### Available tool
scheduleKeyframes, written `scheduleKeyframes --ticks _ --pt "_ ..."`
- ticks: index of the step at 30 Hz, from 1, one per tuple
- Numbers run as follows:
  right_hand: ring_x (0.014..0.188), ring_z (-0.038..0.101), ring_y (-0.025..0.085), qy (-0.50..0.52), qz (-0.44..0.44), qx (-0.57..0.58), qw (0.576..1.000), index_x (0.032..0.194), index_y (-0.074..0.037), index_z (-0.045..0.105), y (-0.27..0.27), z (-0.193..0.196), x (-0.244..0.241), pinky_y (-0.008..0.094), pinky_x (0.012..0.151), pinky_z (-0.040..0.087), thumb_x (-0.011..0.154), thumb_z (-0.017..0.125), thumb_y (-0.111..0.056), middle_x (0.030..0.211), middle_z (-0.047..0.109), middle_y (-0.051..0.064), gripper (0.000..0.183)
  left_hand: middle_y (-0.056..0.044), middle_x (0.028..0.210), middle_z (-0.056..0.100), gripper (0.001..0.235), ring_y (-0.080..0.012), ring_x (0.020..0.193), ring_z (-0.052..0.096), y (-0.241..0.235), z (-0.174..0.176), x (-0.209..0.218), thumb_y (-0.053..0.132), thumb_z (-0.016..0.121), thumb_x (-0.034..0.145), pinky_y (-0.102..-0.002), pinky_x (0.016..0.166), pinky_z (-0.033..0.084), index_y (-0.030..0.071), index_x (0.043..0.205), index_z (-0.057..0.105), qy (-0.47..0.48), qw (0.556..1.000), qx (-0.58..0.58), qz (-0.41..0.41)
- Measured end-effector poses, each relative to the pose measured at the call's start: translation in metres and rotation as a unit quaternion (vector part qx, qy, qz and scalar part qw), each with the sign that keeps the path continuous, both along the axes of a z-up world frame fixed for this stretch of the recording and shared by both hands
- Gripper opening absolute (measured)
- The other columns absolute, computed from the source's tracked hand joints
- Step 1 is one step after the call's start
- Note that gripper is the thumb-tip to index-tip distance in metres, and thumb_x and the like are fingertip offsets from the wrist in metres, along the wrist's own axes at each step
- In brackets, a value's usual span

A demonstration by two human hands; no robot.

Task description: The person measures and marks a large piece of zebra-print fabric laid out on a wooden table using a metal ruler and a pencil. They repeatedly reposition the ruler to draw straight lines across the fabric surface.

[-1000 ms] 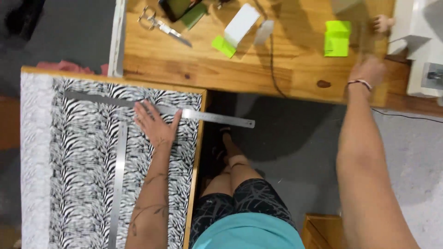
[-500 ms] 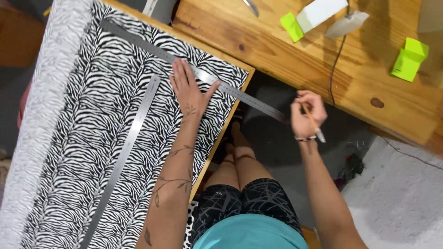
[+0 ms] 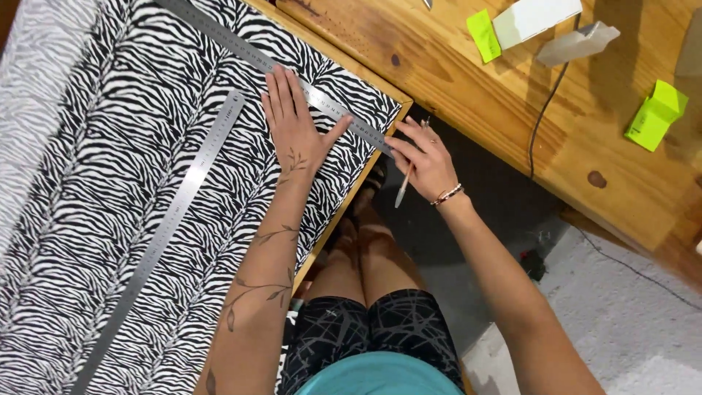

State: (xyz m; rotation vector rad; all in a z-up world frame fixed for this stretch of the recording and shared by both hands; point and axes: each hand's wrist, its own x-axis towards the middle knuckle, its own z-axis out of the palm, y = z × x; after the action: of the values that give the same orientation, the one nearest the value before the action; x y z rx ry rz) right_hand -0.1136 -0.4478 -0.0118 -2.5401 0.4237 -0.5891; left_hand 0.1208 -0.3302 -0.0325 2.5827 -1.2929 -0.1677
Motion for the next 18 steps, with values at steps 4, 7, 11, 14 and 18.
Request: scheduleKeyframes --ticks 4,7,11,14,18 --pt "0.134 0.055 0.038 -0.008 0.008 -0.001 1.0 0.125 -0.01 0.069 -0.001 0.003 0.001 0.053 0.112 0.047 0.095 0.077 -0.009 0.139 0.059 0.014 0.031 -0.015 0.172 -0.007 0.125 -0.0299 0.161 -0.006 -0.005 0.021 -0.003 0.097 0.04 0.094 -0.045 0.135 -0.001 0.004 0.163 -0.005 0.002 0.998 0.054 0.017" --pt "0.136 0.054 0.039 0.001 0.025 0.004 1.0 0.129 -0.011 0.066 -0.005 -0.002 -0.001 0.054 0.114 0.047 0.095 0.079 -0.014 0.142 0.056 0.015 0.037 -0.019 0.169 -0.002 0.141 -0.0328 0.156 -0.004 -0.011 0.046 -0.006 0.108 0.029 0.078 -0.046 0.129 -0.001 -0.003 0.162 0.002 -0.003 0.988 0.153 0.015" --pt "0.13 0.06 0.036 -0.005 0.031 -0.027 0.999 0.129 -0.01 0.068 -0.01 -0.009 -0.001 0.05 0.11 0.052 0.092 0.082 -0.012 0.141 0.058 0.016 0.04 -0.02 0.169 -0.001 0.146 -0.0334 0.157 -0.002 -0.015 0.044 -0.005 0.113 0.027 0.076 -0.046 0.129 -0.001 -0.003 0.161 0.002 -0.019 0.986 0.164 0.01" --pt "0.127 0.062 0.036 -0.004 0.024 -0.027 0.999 0.128 -0.011 0.069 -0.009 -0.013 -0.002 0.049 0.108 0.053 0.09 0.083 -0.01 0.14 0.059 0.016 0.04 -0.02 0.169 -0.002 0.146 -0.0336 0.157 -0.003 -0.013 0.043 -0.006 0.113 0.03 0.078 -0.047 0.129 -0.001 -0.003 0.161 0.001 -0.012 0.987 0.159 0.012" --pt "0.127 0.062 0.037 0.013 0.019 -0.024 0.999 0.125 -0.01 0.069 -0.009 -0.021 -0.005 0.049 0.104 0.055 0.09 0.082 -0.009 0.142 0.057 0.015 0.037 -0.018 0.17 -0.004 0.146 -0.0324 0.158 -0.005 -0.013 0.042 -0.005 0.112 0.035 0.078 -0.047 0.13 -0.003 -0.001 0.162 -0.001 0.013 0.989 0.147 0.014"
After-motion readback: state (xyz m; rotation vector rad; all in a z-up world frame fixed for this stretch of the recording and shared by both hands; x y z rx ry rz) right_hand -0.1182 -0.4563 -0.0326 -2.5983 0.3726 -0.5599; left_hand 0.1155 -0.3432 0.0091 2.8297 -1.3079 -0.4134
